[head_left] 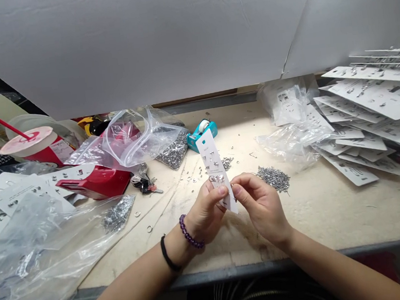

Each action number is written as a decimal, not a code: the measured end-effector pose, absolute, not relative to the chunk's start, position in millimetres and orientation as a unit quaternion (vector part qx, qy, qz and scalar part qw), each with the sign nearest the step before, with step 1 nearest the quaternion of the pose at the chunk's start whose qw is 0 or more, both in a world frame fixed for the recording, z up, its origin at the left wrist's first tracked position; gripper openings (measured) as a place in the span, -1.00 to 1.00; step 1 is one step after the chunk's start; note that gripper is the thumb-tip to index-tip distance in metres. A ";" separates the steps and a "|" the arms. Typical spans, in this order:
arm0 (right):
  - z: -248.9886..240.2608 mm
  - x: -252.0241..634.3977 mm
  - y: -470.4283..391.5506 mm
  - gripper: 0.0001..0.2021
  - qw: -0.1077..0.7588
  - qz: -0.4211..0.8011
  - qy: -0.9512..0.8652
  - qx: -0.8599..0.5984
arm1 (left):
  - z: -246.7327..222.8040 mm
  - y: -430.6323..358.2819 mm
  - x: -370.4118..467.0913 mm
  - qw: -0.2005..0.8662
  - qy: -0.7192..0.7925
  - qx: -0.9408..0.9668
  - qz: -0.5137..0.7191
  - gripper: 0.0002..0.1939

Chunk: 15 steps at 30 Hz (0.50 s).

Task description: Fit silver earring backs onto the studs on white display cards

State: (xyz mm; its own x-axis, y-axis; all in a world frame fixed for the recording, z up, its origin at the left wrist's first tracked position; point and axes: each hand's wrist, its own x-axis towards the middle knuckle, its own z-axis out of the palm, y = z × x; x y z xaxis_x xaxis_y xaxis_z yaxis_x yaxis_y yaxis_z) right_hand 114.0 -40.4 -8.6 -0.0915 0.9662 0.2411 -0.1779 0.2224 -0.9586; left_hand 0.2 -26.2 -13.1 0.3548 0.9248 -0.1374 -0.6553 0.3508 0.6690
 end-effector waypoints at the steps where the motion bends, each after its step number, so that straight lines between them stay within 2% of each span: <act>1: -9.5 113.9 -41.0 -0.94 0.568 0.498 -0.543 -0.368 | -13.8 -26.3 0.6 0.780 0.255 0.263 0.507 -0.75; 15: -12.8 122.4 -40.2 -0.95 0.570 0.497 -0.530 -0.383 | -17.6 -23.0 -0.1 0.808 0.237 0.298 0.450 -0.79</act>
